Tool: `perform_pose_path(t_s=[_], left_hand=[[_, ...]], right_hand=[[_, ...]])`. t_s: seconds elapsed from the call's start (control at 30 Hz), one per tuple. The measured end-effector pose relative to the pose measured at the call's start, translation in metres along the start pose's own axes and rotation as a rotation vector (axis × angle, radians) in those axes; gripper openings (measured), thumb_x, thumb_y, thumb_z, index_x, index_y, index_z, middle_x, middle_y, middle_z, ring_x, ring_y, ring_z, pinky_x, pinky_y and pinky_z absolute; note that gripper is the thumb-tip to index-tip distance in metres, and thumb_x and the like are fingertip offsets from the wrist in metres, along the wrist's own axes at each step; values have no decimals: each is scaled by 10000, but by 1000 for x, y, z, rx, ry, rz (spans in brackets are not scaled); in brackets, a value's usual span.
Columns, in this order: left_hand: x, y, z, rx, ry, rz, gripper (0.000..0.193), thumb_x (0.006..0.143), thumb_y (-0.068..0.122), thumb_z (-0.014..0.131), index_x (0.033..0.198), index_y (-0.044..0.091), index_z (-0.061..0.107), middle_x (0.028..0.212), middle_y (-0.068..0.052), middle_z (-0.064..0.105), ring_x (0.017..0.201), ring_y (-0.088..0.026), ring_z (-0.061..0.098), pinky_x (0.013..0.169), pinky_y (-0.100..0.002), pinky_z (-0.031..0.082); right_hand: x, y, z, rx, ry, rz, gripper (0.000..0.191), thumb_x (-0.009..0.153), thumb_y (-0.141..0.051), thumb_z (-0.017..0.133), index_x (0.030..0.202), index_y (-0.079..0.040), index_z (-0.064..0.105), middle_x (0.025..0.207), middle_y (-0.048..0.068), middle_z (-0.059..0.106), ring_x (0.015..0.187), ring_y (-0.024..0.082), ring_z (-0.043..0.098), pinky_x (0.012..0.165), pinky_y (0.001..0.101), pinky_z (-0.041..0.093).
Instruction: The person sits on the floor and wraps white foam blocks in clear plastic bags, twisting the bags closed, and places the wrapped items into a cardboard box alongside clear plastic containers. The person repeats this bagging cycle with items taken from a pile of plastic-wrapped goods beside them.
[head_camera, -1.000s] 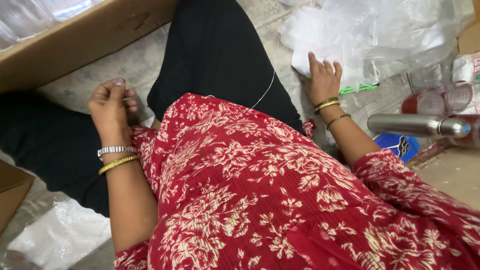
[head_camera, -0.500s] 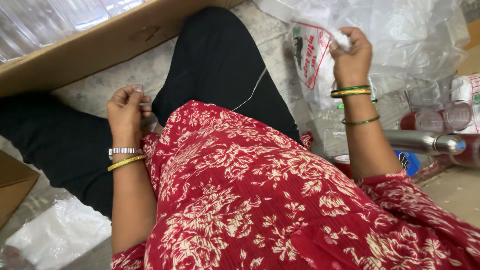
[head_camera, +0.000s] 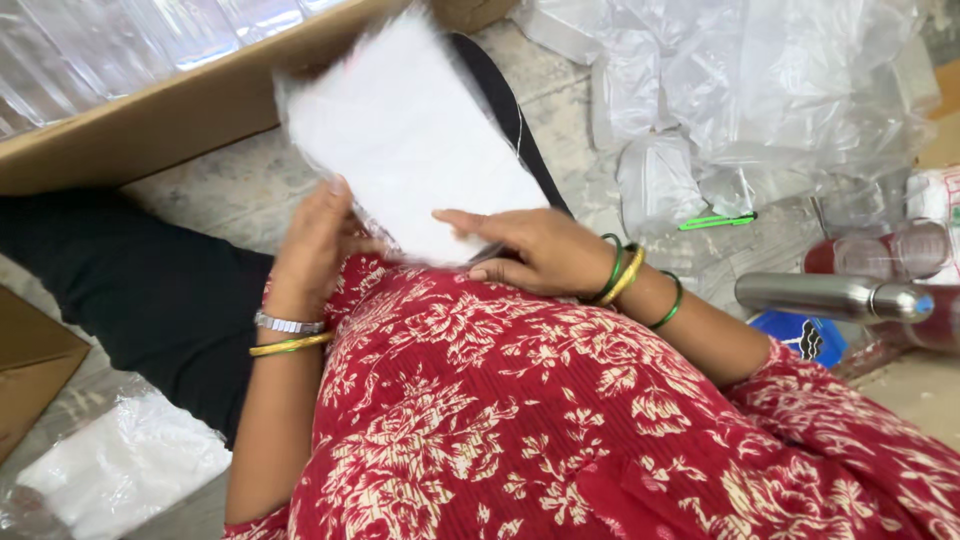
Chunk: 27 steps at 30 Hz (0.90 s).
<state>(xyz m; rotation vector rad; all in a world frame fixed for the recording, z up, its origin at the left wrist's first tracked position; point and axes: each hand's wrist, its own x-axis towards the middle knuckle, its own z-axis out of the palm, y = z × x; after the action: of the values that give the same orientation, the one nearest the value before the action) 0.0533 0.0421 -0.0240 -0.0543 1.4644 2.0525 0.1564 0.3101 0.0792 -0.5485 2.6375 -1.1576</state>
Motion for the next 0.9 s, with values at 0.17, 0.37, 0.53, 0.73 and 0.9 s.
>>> perform_pose_path(t_s=[0.17,0.37,0.53,0.73,0.9], left_hand=[[9,-15,22,76,-56,166,433,1011,172,667,1377,-18,534,1327,-103,674,1187,-153,637,1018,-283,518],[9,-19,18,102,-10,232,487,926,-53,651,1396,-11,532,1301,-110,677,1138,-160,656,1001,-304,534],[3,-19,19,67,-78,341,516,949,-114,623,1442,-23,501,1342,-102,665,1206,-158,651,1057,-306,523],[-3,-13,8,-3,-128,413,561,963,-113,637,1491,-51,460,1392,-98,645,1261,-155,629,1108,-296,504],[8,-6,-4,-56,-138,386,564,950,-100,657,1481,-55,470,1344,-109,668,1214,-155,635,1066,-301,510]], right_hand=[[0,27,3,199,21,41,525,915,-211,786,1408,-149,614,1111,122,776,965,172,742,830,297,569],[22,124,8,182,802,201,171,1041,-157,746,1176,-52,750,1010,14,752,844,63,642,736,240,528],[26,194,29,284,576,408,184,939,-121,768,1053,-10,677,892,5,689,751,70,627,625,241,523],[15,227,52,470,662,335,49,1003,-26,670,982,-34,626,801,15,620,649,111,598,566,260,502],[22,205,13,467,923,323,76,997,9,624,996,-60,592,828,6,619,638,99,613,573,262,551]])
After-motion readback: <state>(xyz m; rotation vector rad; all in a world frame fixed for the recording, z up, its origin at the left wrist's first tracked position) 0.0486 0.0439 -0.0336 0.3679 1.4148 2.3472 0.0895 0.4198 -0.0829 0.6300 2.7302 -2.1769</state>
